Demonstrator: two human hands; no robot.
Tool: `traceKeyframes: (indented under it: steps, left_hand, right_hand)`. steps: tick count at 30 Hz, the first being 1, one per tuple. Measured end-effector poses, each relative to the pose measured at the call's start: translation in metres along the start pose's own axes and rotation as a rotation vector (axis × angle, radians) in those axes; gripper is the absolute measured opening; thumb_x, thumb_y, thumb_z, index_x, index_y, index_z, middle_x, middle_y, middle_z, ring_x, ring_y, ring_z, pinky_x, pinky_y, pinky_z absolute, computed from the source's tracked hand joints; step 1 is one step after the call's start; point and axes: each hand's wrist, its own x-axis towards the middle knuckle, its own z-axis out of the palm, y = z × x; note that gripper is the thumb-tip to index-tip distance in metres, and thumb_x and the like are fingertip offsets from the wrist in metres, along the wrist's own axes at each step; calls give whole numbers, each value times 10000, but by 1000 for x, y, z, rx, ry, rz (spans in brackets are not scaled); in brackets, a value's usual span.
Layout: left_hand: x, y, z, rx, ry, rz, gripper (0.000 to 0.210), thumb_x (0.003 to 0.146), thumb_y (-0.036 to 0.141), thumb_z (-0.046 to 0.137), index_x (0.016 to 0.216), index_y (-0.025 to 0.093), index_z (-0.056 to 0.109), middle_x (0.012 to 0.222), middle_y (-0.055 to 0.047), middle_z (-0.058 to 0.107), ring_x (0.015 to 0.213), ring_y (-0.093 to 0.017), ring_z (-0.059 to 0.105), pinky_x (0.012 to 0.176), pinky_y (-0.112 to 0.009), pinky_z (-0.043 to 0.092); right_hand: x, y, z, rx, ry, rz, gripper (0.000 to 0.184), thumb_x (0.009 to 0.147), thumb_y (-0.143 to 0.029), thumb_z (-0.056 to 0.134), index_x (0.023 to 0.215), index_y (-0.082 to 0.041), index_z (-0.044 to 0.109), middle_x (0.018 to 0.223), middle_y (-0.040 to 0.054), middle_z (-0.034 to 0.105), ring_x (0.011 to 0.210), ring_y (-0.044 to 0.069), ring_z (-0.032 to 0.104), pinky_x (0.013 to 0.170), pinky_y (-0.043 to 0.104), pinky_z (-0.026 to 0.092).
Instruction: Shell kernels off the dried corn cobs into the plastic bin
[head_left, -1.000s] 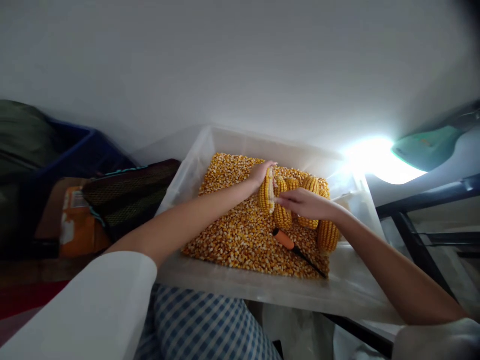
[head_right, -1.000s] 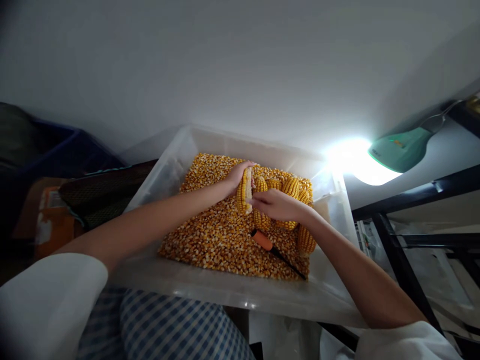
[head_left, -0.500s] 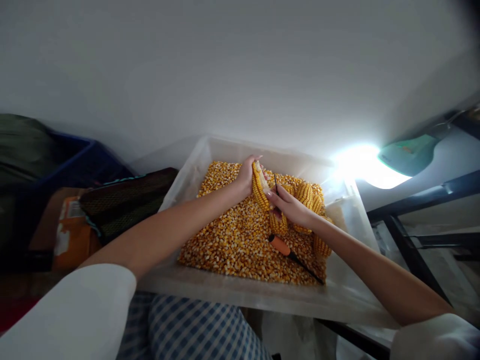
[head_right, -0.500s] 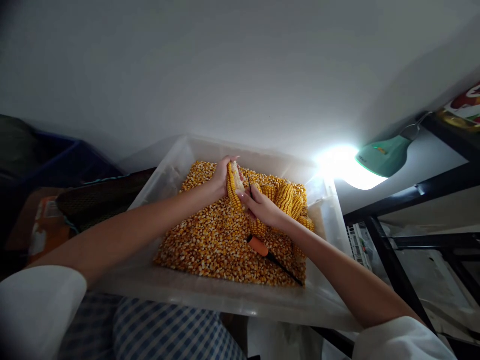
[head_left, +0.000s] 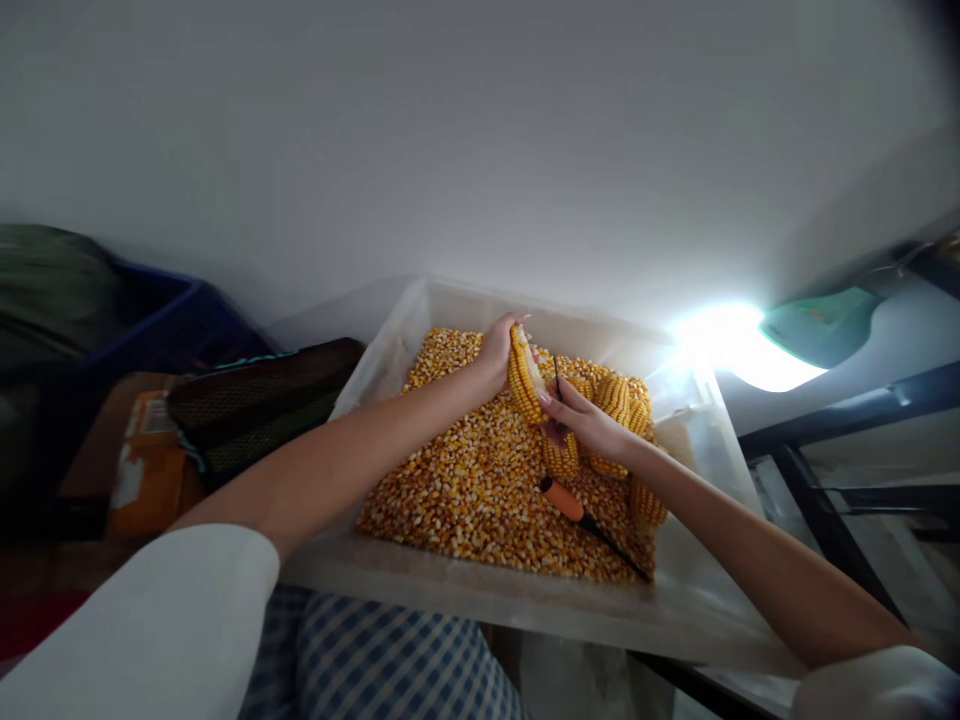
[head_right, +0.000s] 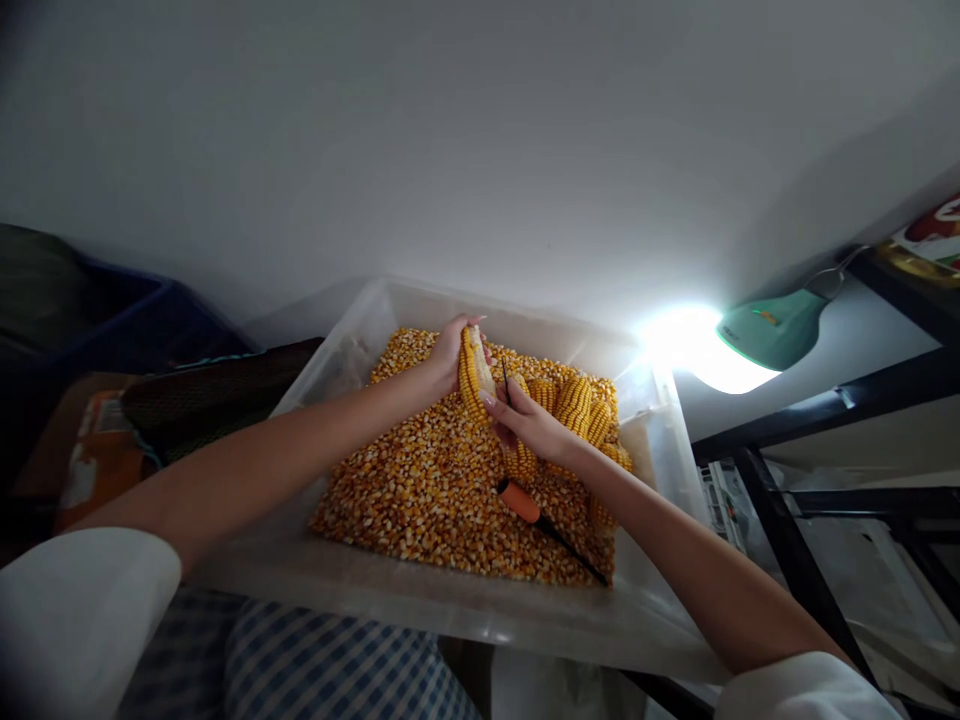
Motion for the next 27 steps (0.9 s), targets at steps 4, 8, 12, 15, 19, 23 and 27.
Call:
traceKeyframes:
  steps: [4, 8, 12, 15, 19, 23, 27]
  left_hand:
    - [2, 5, -2, 164, -76, 28, 242, 626, 392, 489, 592, 169, 401, 399, 19, 421, 347, -120, 454, 362, -228, 372]
    - [5, 5, -3, 212, -80, 55, 253, 620, 411, 482, 615, 167, 415, 408, 18, 430, 364, -121, 466, 378, -230, 384]
    - [6, 2, -5, 242, -94, 61, 260, 620, 417, 484, 618, 166, 417, 403, 19, 424, 353, -113, 453, 375, -229, 381]
    - [6, 3, -5, 270, -126, 39, 275, 629, 436, 462, 607, 168, 409, 409, 5, 447, 350, -118, 457, 364, -231, 378]
    - [9, 6, -5, 320, -96, 69, 290, 617, 449, 479, 609, 168, 410, 402, 7, 444, 352, -126, 469, 366, -239, 391]
    - [19, 6, -8, 442, 0, 241, 271, 589, 405, 545, 630, 160, 436, 403, 27, 429, 334, -118, 465, 367, -237, 397]
    - [30, 4, -14, 498, 48, 342, 269, 607, 403, 542, 669, 156, 454, 437, 26, 450, 338, -111, 474, 374, -232, 407]
  right_hand:
    - [1, -3, -2, 21, 10, 12, 283, 804, -490, 321, 764, -210, 301, 592, -56, 428, 482, 77, 437, 399, 204, 365]
    - [0, -2, -1, -125, 66, -28, 311, 735, -456, 481, 730, -209, 292, 587, -69, 398, 481, 63, 414, 418, 194, 360]
    - [0, -2, -2, -153, -5, -34, 306, 752, -461, 452, 719, -209, 283, 614, -59, 441, 481, 66, 431, 430, 207, 373]
    - [-1, -6, -6, -117, -70, -16, 294, 788, -488, 364, 739, -210, 285, 638, -42, 490, 504, 82, 480, 446, 218, 385]
    - [-3, -13, -14, -299, 0, 37, 363, 827, -514, 194, 742, -197, 346, 605, -31, 495, 497, 91, 476, 492, 234, 379]
    - [-6, -15, -19, -756, 173, -22, 413, 845, -489, 140, 715, -194, 397, 526, -38, 422, 493, 102, 427, 514, 228, 317]
    - [-8, -15, -16, -1049, 44, -68, 349, 864, -410, 184, 870, -184, 450, 519, -30, 442, 472, 105, 413, 477, 214, 241]
